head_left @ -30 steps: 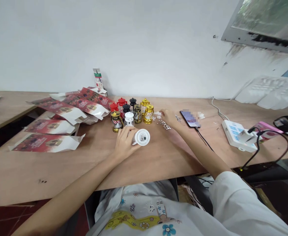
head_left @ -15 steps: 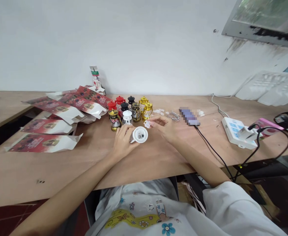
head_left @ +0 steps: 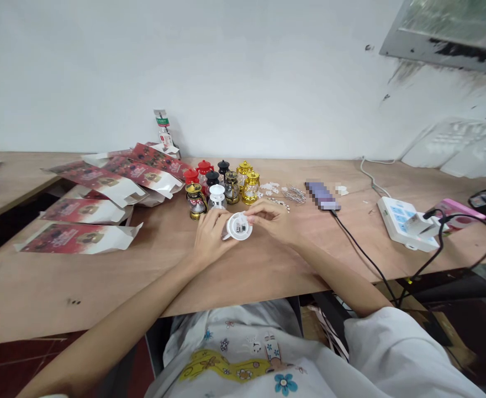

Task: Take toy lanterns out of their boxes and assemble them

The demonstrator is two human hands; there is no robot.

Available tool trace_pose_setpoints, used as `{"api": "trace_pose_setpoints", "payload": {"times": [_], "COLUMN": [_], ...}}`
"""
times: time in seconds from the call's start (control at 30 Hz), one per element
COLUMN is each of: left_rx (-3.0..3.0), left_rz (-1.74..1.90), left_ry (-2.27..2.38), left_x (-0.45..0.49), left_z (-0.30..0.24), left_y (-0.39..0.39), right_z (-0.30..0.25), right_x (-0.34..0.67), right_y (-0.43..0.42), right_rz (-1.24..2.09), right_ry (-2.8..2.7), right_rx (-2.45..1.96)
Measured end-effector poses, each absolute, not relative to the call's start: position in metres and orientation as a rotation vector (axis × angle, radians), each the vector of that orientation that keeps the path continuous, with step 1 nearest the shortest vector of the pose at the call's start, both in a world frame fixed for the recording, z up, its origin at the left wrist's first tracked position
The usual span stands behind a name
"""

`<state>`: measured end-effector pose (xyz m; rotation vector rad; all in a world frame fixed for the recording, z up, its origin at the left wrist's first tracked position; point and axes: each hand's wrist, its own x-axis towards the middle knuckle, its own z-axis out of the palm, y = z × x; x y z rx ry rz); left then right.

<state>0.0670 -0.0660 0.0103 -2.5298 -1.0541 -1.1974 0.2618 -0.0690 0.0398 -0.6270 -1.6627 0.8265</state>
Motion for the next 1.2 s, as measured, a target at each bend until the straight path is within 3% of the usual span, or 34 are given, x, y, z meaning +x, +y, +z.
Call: {"api": "trace_pose_setpoints", "payload": {"times": [0.6, 1.0, 1.2], "left_rx": [-2.507, -2.493, -2.496], "left_rz": [-1.193, -1.218, -1.203], "left_ry": [-0.965, -0.95, -0.965], "left_x": [0.07, 0.07, 0.07], "left_z": [0.011, 0.012, 0.012], "left_y": [-0.069, -0.069, -0.07], "right_z": [0.028, 0.023, 0.023], "right_x": [0.246, 0.241, 0.242], "right_y": [-0.08, -0.081, -0.085], "right_rz": [0.387, 0.428, 0.279], "right_ry": [-1.692, -1.649, -1.694], "right_rx": [-0.75, -0.745, -0.747]}}
